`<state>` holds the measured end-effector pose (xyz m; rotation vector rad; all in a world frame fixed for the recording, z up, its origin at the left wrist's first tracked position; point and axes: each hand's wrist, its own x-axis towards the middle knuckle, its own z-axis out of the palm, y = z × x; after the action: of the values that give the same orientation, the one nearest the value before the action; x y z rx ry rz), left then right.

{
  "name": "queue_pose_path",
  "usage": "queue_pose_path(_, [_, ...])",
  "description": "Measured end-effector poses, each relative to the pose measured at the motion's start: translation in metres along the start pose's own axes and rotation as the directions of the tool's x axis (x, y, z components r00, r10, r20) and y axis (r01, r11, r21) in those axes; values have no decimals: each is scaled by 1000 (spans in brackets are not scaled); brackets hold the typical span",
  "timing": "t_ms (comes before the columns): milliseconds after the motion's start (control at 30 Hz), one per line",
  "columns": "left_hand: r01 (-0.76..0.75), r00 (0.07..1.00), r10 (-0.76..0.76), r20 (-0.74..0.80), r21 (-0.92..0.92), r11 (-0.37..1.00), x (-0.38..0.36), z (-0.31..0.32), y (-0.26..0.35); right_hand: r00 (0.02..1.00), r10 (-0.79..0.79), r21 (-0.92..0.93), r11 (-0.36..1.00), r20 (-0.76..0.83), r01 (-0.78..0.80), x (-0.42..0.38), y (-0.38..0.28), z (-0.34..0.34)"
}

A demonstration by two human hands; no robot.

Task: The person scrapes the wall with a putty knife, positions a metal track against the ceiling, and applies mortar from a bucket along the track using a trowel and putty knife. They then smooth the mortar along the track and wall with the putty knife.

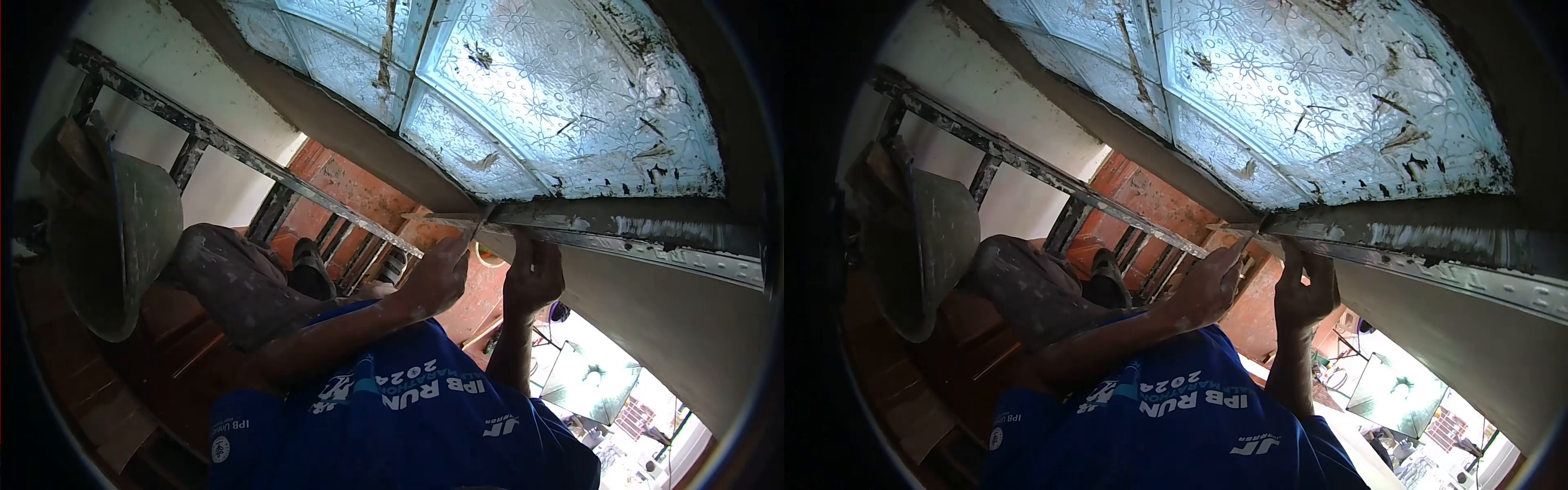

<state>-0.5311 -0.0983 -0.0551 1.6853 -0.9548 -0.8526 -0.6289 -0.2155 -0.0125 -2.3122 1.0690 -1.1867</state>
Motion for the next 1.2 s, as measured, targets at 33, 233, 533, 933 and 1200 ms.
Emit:
queue_pose_path(33, [-13, 1000, 13, 13, -2, 1000, -2, -4, 9, 1000, 7, -15, 1000, -1, -7, 0, 0, 0])
queue_pose_path(233, [-108, 994, 109, 19, -28, 994, -8, -19, 61, 1000, -20, -62, 998, -8, 19, -2, 5, 0])
queue_pose_path(533, [-259, 963, 266, 44, -121, 958, -18, -48, 131, 999, -7, -90, 996, 34, 10, -12, 19, -3])
queue_pose_path(933, [-25, 998, 30, 47, -114, 993, -29, -58, 92, 999, -28, -72, 997, -17, 27, -2, 5, -1])
queue_pose_path(1200, [154, 987, -150, 52, -96, 983, -10, -22, 16, 1000, -15, -14, 1000, -20, 15, 0, -1, 1])
